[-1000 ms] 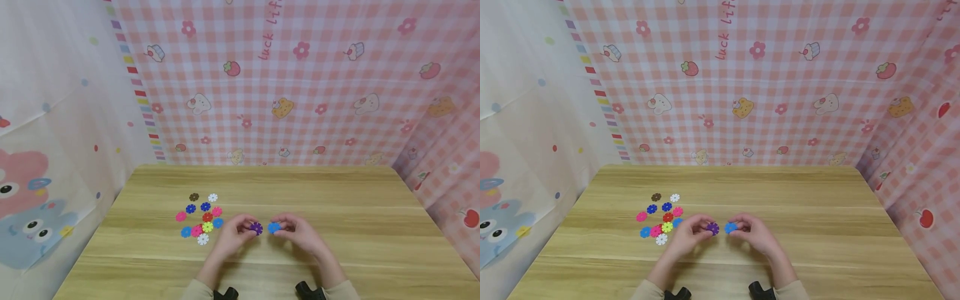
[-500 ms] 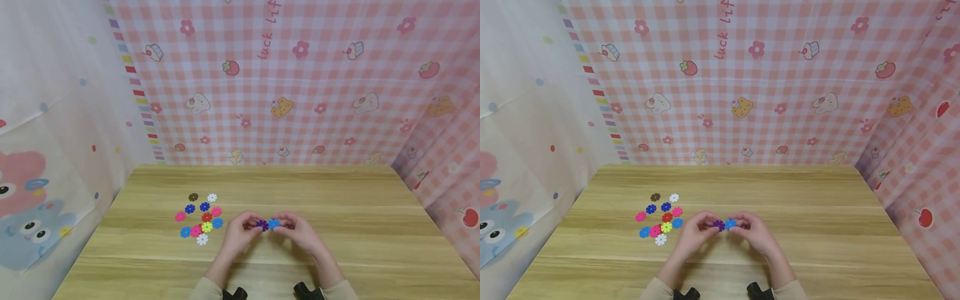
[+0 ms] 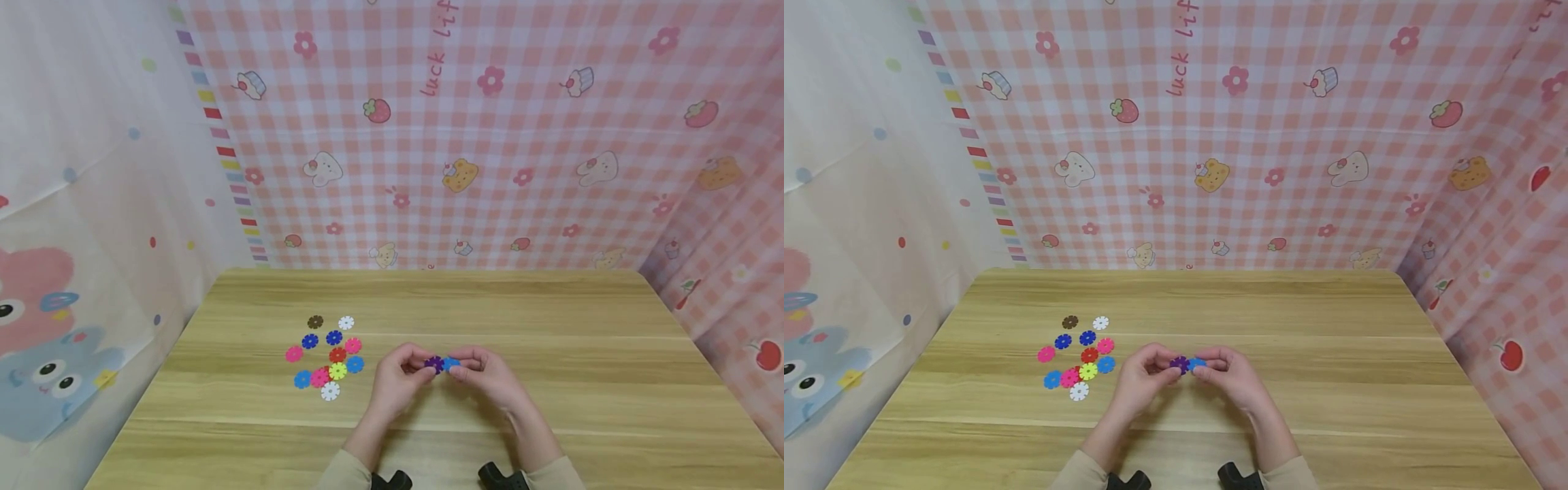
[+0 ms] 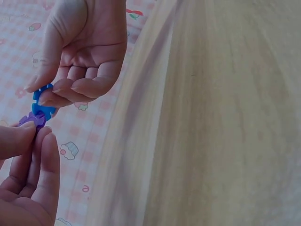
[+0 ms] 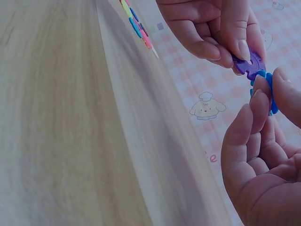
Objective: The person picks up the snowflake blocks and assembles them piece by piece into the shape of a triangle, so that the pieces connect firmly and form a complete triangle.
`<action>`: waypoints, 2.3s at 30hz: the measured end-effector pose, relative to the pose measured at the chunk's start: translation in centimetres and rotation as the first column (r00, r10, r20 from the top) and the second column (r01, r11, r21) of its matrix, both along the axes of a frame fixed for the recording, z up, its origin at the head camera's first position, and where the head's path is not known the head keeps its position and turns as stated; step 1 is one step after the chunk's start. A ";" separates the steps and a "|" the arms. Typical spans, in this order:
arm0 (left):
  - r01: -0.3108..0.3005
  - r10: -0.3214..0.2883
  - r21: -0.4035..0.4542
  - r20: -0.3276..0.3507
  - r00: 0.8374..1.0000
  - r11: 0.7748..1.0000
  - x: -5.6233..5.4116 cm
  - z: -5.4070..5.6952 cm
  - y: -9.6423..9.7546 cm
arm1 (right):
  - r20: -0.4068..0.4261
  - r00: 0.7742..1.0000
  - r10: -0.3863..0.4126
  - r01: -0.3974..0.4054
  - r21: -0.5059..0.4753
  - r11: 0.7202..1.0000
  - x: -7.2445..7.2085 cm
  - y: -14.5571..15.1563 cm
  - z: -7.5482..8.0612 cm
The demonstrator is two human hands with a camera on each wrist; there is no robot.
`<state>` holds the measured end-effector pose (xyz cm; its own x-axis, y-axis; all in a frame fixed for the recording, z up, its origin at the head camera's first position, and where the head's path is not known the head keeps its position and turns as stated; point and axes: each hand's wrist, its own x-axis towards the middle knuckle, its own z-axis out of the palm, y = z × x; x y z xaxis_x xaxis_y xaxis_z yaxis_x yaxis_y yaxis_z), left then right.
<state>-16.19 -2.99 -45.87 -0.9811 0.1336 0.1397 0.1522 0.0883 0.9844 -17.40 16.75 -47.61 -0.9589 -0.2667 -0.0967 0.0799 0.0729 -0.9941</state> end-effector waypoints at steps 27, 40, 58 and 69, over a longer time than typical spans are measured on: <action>-0.031 0.032 0.025 -0.013 0.999 0.999 -0.4 -0.5 0.5 | 0.043 0.998 -0.047 0.051 -0.103 0.993 0.4 -0.5 -0.2; -0.033 0.034 0.043 -0.034 0.999 0.999 -1.1 -1.6 0.6 | 0.004 0.998 -0.062 0.062 -0.071 0.996 0.3 -0.6 -0.1; -0.048 0.025 -0.093 -0.233 0.972 0.994 -1.0 -1.9 0.7 | -0.043 0.999 -0.021 0.018 -0.068 0.998 0.2 -0.4 -0.3; 0.032 -0.031 0.008 -0.112 0.993 0.999 -1.4 -2.4 0.4 | -0.094 0.996 -0.003 0.004 0.010 1.000 0.1 -0.3 -0.3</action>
<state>-17.57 -2.58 -48.26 -0.9547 0.1619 0.2497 0.2639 0.0725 0.9618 -17.34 16.49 -47.94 -0.9649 -0.2626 -0.0088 -0.0134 0.0828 -0.9965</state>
